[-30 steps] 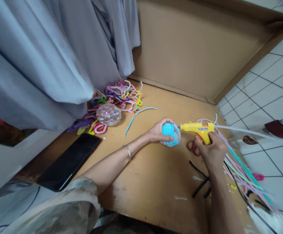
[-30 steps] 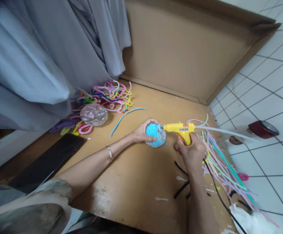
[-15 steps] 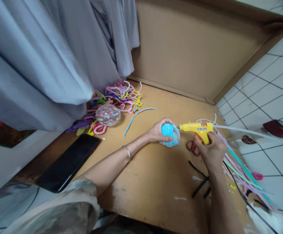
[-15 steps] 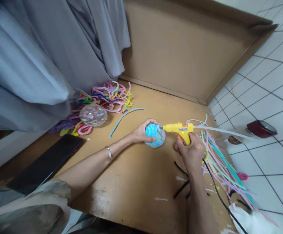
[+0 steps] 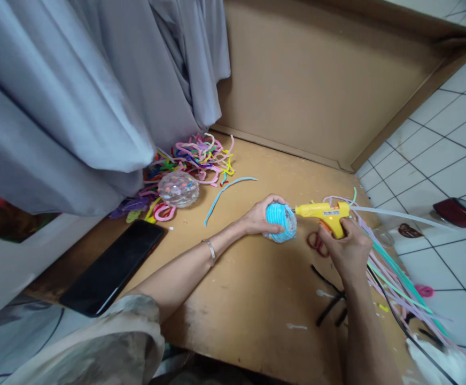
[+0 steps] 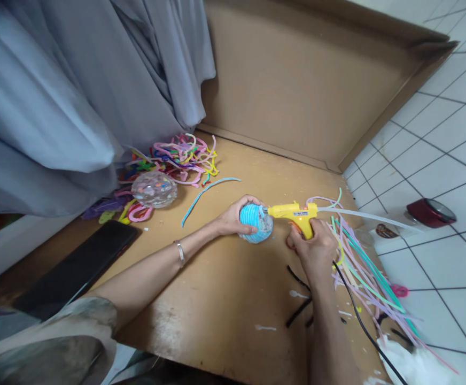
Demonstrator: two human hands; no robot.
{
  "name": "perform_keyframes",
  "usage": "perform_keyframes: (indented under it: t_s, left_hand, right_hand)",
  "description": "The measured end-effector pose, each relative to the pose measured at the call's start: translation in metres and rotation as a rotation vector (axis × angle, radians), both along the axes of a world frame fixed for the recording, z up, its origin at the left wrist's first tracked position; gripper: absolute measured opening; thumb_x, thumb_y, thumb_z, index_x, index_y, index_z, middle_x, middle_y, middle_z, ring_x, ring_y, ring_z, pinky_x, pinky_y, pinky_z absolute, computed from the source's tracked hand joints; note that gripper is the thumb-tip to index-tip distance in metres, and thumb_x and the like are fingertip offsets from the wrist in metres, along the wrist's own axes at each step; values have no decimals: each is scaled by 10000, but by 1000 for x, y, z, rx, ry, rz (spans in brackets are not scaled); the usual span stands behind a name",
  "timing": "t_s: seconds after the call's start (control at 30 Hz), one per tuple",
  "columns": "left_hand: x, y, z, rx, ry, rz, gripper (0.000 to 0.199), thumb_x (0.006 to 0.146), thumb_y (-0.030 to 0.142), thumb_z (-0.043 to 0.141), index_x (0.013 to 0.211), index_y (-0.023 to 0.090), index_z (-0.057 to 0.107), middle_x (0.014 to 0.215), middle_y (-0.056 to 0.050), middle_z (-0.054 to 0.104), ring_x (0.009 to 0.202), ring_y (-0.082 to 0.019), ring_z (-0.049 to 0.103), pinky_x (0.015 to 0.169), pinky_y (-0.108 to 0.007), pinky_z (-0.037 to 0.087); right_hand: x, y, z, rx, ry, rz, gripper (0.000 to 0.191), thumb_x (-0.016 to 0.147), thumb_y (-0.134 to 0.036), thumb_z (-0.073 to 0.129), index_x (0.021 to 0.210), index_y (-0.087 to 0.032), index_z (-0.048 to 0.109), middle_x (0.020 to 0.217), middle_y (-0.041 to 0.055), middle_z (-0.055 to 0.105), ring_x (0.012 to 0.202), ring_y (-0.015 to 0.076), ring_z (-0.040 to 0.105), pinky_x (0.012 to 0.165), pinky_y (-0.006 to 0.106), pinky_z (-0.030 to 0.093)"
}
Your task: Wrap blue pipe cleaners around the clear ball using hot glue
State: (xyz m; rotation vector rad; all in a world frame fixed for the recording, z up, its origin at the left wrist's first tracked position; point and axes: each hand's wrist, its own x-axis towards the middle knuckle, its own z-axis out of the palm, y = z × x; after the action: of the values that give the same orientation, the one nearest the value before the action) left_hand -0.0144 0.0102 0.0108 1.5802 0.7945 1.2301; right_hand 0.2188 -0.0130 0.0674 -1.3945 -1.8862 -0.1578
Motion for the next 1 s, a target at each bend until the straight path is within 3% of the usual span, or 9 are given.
perform_keyframes:
  t_s: [1.0]
  left_hand:
    - [-1, 0, -2, -43, 1, -21, 686, 535, 277, 818, 1142, 204, 506, 1212, -77, 597, 1076, -239, 584, 917, -354, 474]
  right_hand:
    - [-1, -1, -2, 76, -34, 8, 312, 777, -384, 582, 599, -232, 375, 588, -34, 426, 555, 134, 405, 564, 274, 294]
